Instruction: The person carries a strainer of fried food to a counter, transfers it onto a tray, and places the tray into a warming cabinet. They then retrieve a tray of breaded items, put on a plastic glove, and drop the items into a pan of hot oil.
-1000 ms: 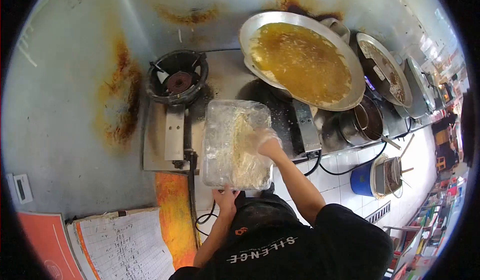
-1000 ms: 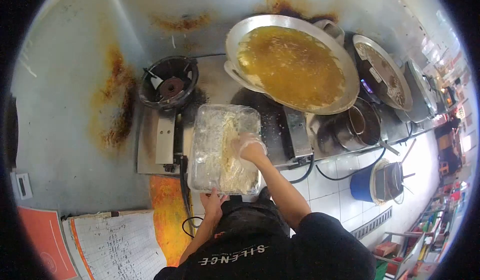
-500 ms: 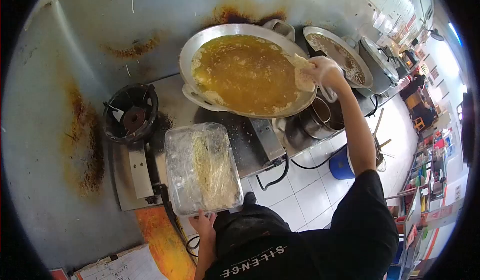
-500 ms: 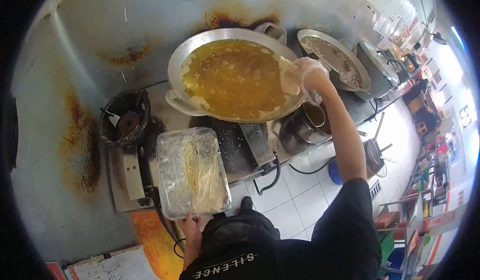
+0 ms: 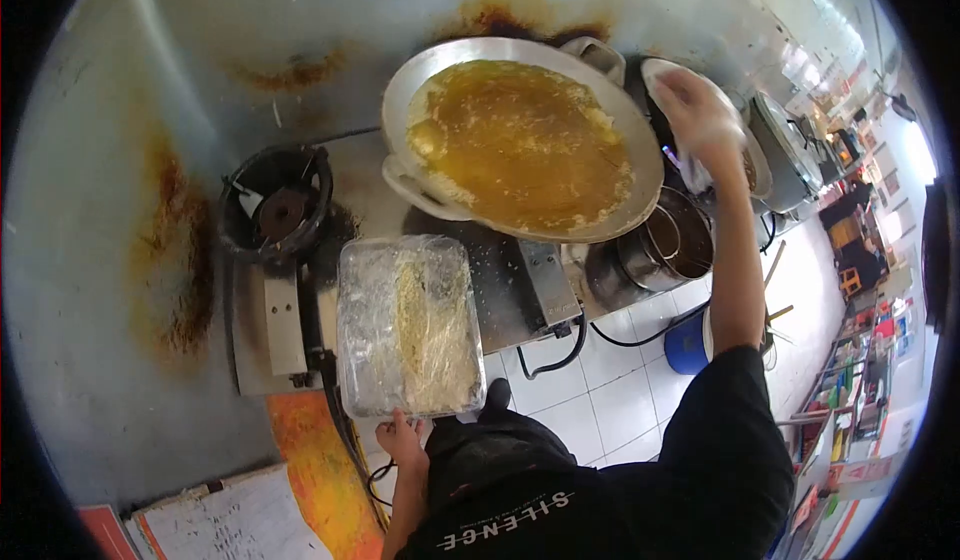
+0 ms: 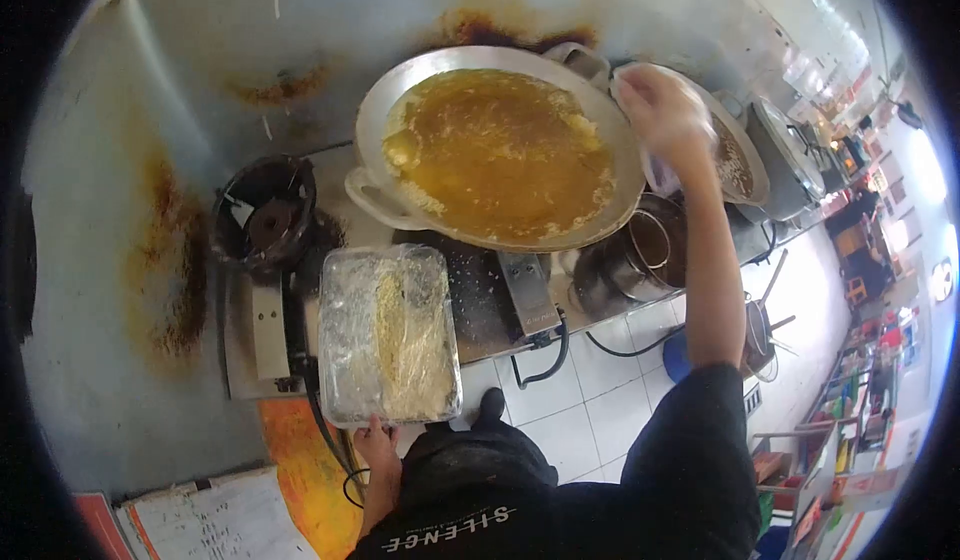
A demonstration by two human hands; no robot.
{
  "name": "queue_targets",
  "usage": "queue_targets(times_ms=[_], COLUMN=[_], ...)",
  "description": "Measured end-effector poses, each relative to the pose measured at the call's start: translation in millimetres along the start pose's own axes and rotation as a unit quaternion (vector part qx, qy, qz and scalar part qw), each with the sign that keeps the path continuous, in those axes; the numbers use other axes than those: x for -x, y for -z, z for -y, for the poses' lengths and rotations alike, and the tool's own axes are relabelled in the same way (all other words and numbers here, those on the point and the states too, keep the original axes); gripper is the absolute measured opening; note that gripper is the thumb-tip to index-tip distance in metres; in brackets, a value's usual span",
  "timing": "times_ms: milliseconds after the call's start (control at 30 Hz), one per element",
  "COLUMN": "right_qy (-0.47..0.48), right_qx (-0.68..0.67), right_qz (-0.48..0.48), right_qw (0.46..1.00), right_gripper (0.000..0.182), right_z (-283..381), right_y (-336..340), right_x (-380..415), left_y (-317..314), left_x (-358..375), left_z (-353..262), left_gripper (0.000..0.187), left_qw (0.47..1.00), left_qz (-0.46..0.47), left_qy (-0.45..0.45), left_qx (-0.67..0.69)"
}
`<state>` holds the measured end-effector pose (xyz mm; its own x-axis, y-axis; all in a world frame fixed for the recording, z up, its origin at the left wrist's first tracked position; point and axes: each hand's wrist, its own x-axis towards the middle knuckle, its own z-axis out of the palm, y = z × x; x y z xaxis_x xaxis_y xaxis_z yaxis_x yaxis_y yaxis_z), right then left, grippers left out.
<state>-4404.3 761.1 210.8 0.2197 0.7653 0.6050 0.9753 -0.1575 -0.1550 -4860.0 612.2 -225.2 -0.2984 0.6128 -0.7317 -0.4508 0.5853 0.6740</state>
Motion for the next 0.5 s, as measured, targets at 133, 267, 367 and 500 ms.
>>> queue_targets(times_ms=[133,267,367,500], right_qy=[0.015,0.152,0.252,0.270], right_qx=[-0.164,-0.284,-0.170,-0.082], right_qz=[0.142,0.423,0.430,0.485], right_qw=[0.976,0.847,0.850,0.827], right_gripper=[0.019,0.015,0.024,0.034], right_z=[111.9,161.5,174.0,180.1], right_y=[34.3,-82.5,-236.4,-399.5], right_x=[116.6,197.0,252.2,267.8], left_y=[-13.4,-10.0,-9.6,-5.5], left_x=[15.1,9.9,10.3,13.6], left_z=[-3.2,2.3,-8.1,-21.7], left_gripper=[0.031,0.032,0.032,0.031], left_qw=[1.000,0.996,0.994,0.989], left_qz=[-0.012,0.011,-0.022,-0.053], left_qy=[-0.002,-0.082,-0.110,-0.137], left_qx=[0.023,0.020,-0.006,-0.017])
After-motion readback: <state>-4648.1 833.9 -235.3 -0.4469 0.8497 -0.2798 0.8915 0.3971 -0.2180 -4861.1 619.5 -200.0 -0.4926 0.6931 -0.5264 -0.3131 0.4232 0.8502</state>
